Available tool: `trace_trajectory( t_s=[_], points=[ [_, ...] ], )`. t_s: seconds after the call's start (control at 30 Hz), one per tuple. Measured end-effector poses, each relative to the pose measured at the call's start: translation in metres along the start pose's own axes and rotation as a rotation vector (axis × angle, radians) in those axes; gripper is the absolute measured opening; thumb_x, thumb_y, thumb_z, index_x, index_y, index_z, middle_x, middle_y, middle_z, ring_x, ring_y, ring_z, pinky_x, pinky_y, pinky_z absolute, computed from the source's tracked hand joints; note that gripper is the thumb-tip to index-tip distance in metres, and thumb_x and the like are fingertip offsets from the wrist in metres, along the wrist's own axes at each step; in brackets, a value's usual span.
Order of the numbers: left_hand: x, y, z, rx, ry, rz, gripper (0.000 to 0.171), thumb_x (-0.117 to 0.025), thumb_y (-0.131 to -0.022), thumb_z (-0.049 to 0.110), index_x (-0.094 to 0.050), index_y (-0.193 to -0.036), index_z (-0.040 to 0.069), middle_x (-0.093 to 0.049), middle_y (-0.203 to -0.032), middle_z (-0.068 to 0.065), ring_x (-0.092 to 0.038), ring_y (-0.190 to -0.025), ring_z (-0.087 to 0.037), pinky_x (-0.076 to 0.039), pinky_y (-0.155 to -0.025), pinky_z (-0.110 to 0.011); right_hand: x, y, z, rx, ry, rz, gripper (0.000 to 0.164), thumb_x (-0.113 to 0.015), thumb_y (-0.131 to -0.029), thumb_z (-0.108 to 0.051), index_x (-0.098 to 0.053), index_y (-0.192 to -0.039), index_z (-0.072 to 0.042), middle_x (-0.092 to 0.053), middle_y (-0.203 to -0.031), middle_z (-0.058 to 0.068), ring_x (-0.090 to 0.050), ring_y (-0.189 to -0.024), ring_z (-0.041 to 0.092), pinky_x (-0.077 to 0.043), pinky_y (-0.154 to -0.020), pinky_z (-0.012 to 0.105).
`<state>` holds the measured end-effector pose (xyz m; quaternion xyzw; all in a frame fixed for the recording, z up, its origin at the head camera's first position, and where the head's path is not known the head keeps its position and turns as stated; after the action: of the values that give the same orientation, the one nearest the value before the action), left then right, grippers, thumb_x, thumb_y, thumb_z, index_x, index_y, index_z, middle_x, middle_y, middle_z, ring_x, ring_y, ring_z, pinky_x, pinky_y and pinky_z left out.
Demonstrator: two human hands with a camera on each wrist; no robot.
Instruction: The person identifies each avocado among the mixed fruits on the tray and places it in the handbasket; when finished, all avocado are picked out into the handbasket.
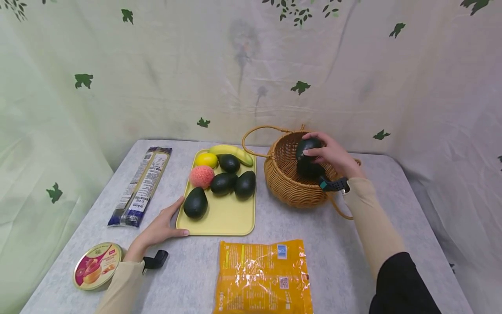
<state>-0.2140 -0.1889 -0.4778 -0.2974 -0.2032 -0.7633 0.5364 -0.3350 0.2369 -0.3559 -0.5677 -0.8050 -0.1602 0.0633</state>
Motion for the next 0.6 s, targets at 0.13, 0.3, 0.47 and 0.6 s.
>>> trace_trajectory(
  t_s=[0.13, 0.3, 0.47, 0.6],
  points=[
    [-0.001, 0.001, -0.001, 0.012, 0.003, -0.007, 0.104, -0.085, -0.070, 0.020, -0.021, -0.145, -0.014, -0.023, -0.149, -0.032, -0.022, -0.135, -0.047, -0.018, -0.110, -0.057, -0.008, -0.009, 0.000, -0.021, -0.001, -0.041, 0.050, -0.056, -0.097, -0.008, -0.035, -0.142, -0.002, -0.023, -0.147, 0.020, -0.043, -0.120, 0.040, -0.044, -0.095, 0.053],
    [0.000, 0.002, 0.001, 0.009, 0.000, -0.001, 0.104, -0.086, -0.070, 0.019, -0.022, -0.144, -0.015, -0.025, -0.148, -0.032, -0.023, -0.135, -0.048, -0.019, -0.109, -0.058, -0.015, -0.018, 0.003, -0.065, -0.018, -0.060, 0.050, -0.051, -0.098, -0.004, -0.032, -0.144, -0.002, -0.017, -0.151, 0.023, -0.038, -0.125, 0.042, -0.041, -0.098, 0.055],
    [0.000, 0.001, -0.001, 0.010, -0.004, 0.001, 0.104, -0.086, -0.070, 0.020, -0.023, -0.145, -0.014, -0.025, -0.148, -0.032, -0.023, -0.135, -0.048, -0.019, -0.109, -0.058, -0.018, -0.019, 0.004, -0.083, -0.017, -0.075, 0.053, -0.049, -0.098, -0.001, -0.027, -0.147, -0.001, -0.008, -0.154, 0.026, -0.030, -0.132, 0.043, -0.034, -0.103, 0.056],
    [0.000, 0.000, -0.002, 0.006, -0.010, 0.005, 0.103, -0.086, -0.070, 0.021, -0.023, -0.144, -0.014, -0.025, -0.148, -0.032, -0.023, -0.134, -0.049, -0.019, -0.109, -0.058, -0.021, -0.017, 0.003, -0.068, 0.007, -0.115, 0.055, -0.049, -0.099, -0.005, -0.025, -0.148, 0.000, -0.012, -0.153, 0.027, -0.026, -0.135, 0.042, -0.031, -0.106, 0.055]
  ],
)
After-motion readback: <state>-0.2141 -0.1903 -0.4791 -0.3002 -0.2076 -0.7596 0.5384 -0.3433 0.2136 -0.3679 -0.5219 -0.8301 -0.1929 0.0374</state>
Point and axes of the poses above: each hand's wrist, its own y-axis away from the middle knuckle, its own x-axis out of the back of the hand, z = x × y, the point moved 9 cm from there along -y, towards the middle knuckle
